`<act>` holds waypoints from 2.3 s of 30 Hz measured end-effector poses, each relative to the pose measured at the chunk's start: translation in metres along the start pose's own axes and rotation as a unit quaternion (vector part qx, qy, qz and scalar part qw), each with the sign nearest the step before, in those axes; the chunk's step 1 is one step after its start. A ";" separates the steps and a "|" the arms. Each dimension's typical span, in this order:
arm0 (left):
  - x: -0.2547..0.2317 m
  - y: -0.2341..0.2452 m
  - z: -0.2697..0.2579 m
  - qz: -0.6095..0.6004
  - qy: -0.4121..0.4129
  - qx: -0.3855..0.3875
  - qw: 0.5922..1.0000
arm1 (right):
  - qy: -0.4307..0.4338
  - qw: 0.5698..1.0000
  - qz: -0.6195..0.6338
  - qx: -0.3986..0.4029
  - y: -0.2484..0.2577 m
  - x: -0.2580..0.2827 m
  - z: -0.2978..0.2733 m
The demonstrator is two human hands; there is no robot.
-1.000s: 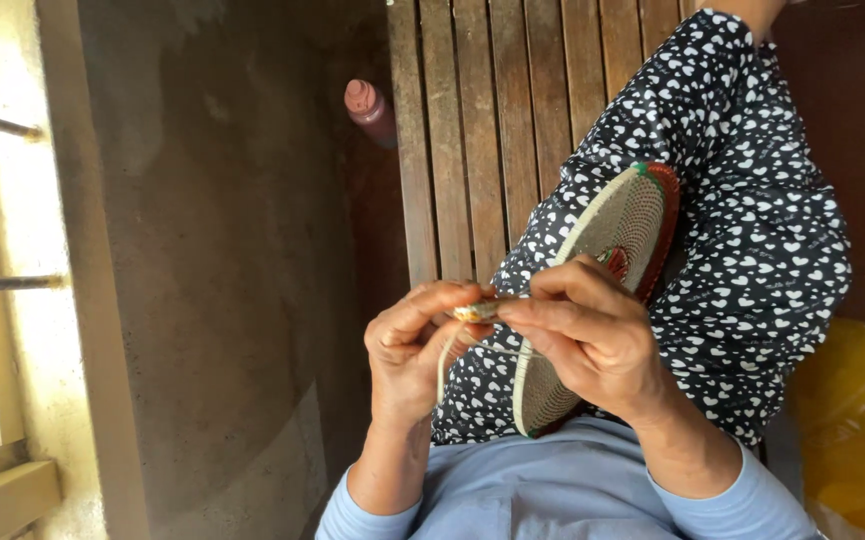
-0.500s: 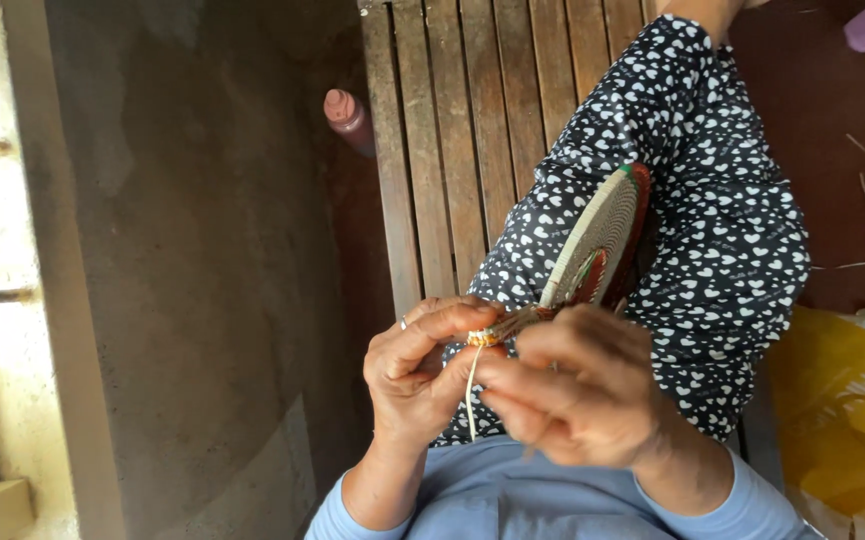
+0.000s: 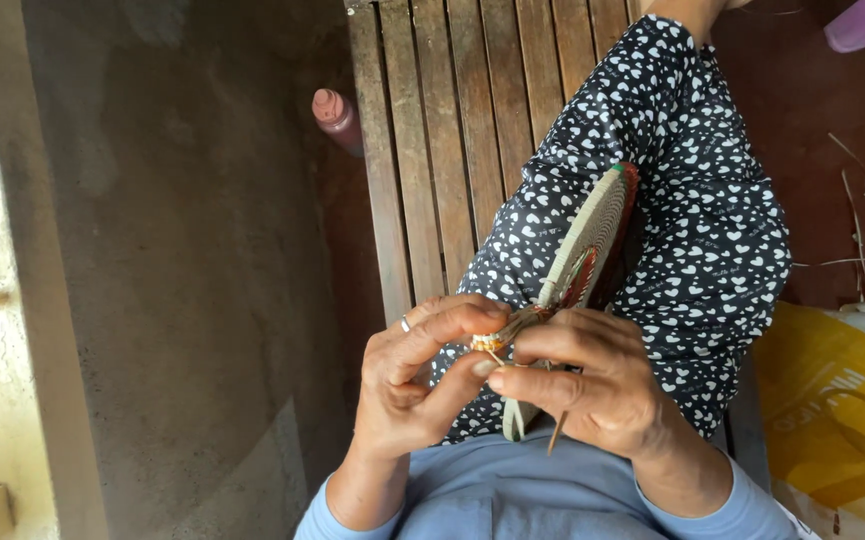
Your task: Weaving the outer edge of a circular fan using thin bamboo or wood strips
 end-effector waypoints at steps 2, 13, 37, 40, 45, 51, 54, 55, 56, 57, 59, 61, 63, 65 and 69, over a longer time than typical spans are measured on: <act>-0.004 0.001 0.003 -0.024 0.021 0.023 0.999 | -0.022 0.999 0.040 -0.021 -0.001 -0.004 -0.002; 0.011 0.001 0.016 -0.011 -0.016 0.043 0.999 | -0.009 0.999 0.049 -0.011 0.000 0.001 -0.001; 0.108 0.044 -0.005 -0.304 0.146 -0.073 0.939 | -0.135 0.988 -0.036 0.058 -0.039 -0.011 0.028; 0.109 0.045 -0.005 -0.311 0.149 -0.068 0.936 | -0.137 0.988 -0.055 0.043 -0.044 -0.017 0.030; 0.106 0.045 -0.007 -0.310 0.139 -0.052 0.939 | -0.104 0.991 -0.076 0.028 -0.055 -0.021 0.030; 0.092 0.043 -0.002 -0.249 0.124 -0.038 0.960 | -0.130 0.989 -0.067 0.030 -0.054 -0.019 0.035; 0.090 0.041 0.000 -0.246 0.111 -0.032 0.962 | -0.153 0.984 -0.082 0.036 -0.053 -0.023 0.033; 0.090 0.041 0.000 -0.246 0.104 -0.030 0.963 | -0.140 0.987 -0.071 0.034 -0.052 -0.023 0.036; 0.090 0.040 0.000 -0.246 0.097 -0.028 0.964 | -0.128 0.989 -0.060 0.031 -0.051 -0.022 0.038; 0.089 0.040 0.000 -0.246 0.097 -0.028 0.964 | -0.128 0.989 -0.060 0.031 -0.051 -0.023 0.037; 0.088 0.040 0.001 -0.242 0.095 -0.026 0.965 | -0.138 0.989 -0.032 0.042 -0.051 -0.025 0.036; 0.088 0.041 -0.001 -0.224 0.101 -0.026 0.969 | -0.139 0.989 -0.030 0.040 -0.049 -0.022 0.037; 0.088 0.041 -0.002 -0.207 0.107 -0.027 0.972 | -0.140 0.989 -0.028 0.037 -0.048 -0.020 0.038; 0.088 0.041 -0.002 -0.210 0.106 -0.031 0.971 | -0.167 0.984 0.000 0.061 -0.048 -0.020 0.038; 0.088 0.041 -0.002 -0.206 0.104 -0.031 0.973 | -0.192 0.979 0.036 0.064 -0.053 -0.025 0.031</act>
Point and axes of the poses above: each hand's wrist, its own z-axis towards the middle knuckle, its own y-axis out of the back of the hand, x = y × z, the point moved 2 cm from there along z, towards the middle knuckle, and after that the axes turned 10 degrees about -x, right-handed, at the moved point
